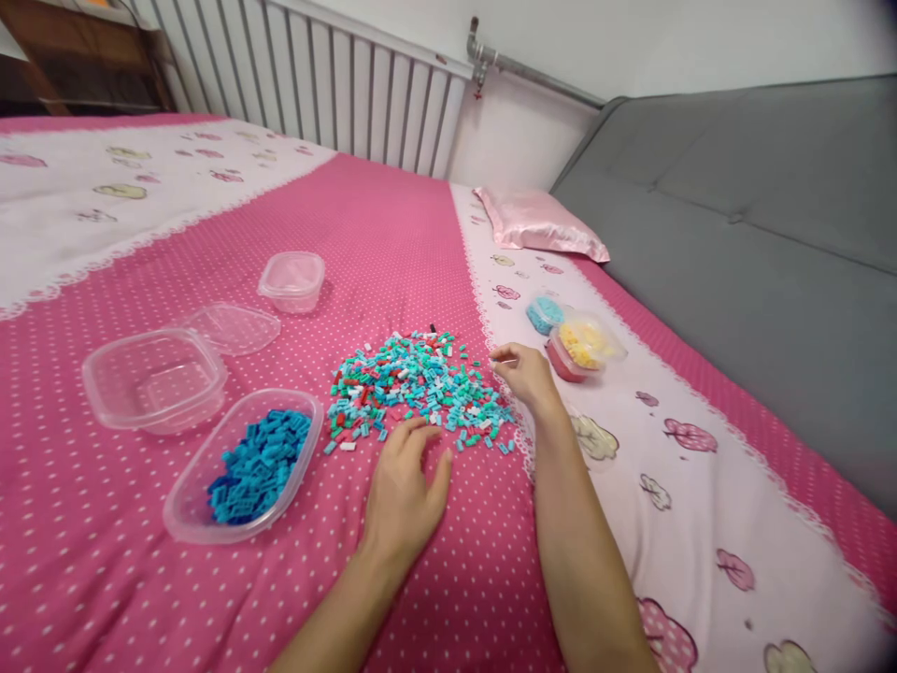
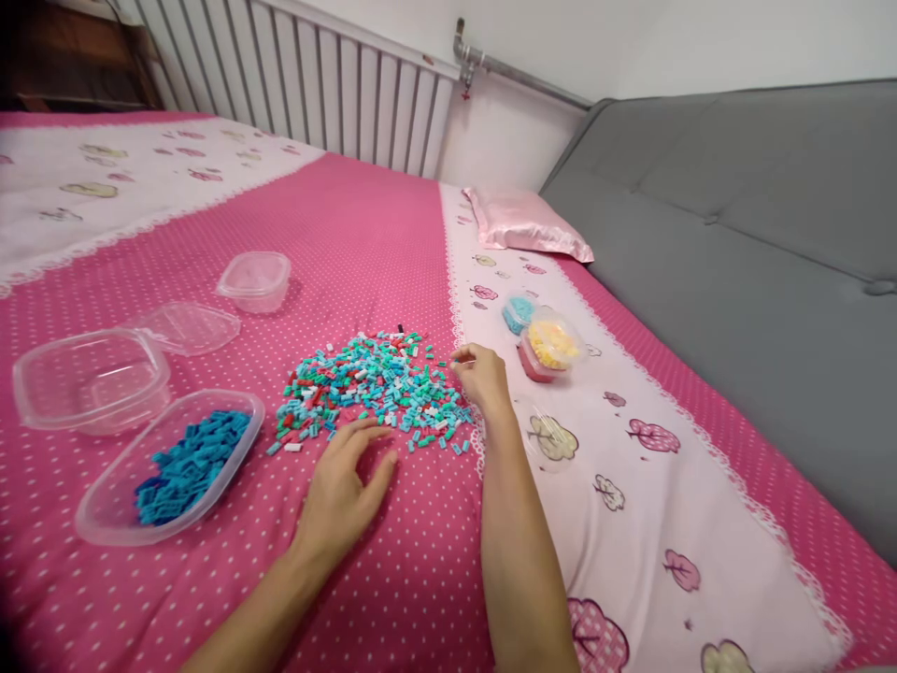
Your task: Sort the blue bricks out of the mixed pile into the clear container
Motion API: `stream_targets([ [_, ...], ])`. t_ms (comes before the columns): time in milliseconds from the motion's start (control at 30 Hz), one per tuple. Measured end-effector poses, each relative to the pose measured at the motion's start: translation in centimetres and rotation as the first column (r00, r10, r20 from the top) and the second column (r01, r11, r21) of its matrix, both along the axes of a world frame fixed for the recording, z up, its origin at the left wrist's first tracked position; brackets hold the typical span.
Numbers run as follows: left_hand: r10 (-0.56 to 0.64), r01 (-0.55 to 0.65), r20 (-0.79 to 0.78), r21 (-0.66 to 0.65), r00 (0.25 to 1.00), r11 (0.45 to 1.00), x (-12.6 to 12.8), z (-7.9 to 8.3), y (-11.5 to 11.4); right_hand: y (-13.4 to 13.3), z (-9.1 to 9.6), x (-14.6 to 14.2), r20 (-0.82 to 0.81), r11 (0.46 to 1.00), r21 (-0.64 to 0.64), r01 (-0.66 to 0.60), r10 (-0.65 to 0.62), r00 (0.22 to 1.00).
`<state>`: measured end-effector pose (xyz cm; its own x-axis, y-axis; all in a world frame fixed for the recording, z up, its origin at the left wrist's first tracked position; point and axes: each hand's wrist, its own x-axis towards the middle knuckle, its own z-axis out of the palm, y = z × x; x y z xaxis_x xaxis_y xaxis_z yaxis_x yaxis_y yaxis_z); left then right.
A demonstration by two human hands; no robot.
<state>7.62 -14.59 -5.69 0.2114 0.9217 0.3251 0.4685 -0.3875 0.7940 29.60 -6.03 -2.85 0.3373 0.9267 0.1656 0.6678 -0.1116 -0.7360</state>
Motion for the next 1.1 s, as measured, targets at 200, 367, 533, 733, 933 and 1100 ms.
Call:
stream_targets([
  [200, 0.277, 0.187, 0.645, -0.555, 0.712, 0.811, 0.0, 1.5, 0.4, -3.5, 5.0, -1.9, -0.180, 0.941, 0.019, -0.338, 0.336, 0.925],
  [367, 0.491, 0.564, 0.731, -0.680, 0.473, 0.469, -0.6, 2.6, 0.6, -5.4, 7.1, -5.1, -0.121, 0.763, -0.108, -0.637, 0.626, 0.770],
  [533, 0.549, 0.676, 0.729, -0.646, 0.409, 0.354, -1.0, 2.8, 0.9, -5.9, 7.3, -7.2, -0.117, 0.606, -0.154, -0.781, 0.774, 0.623],
  [733, 0.568, 0.677, 0.715, -0.654, 0.407, 0.338, -1.1, 2.6, 0.9, -4.4, 5.1, -4.4, 0.151, 0.951, -0.125, -0.283, 0.300, 0.942],
  [933, 0.590, 0.677, 0.708, -0.654, 0.388, 0.339, -1.1, 2.7, 0.9, -3.1, 3.5, -2.7, 0.372, 0.907, -0.413, -0.080, 0.248, 0.894],
  [1100, 0.607, 0.673, 0.696, -0.661, 0.384, 0.332, -1.2, 2.7, 1.0, -2.5, 2.8, -3.3, 0.380, 0.855, -0.512, -0.080, 0.309, 0.872],
])
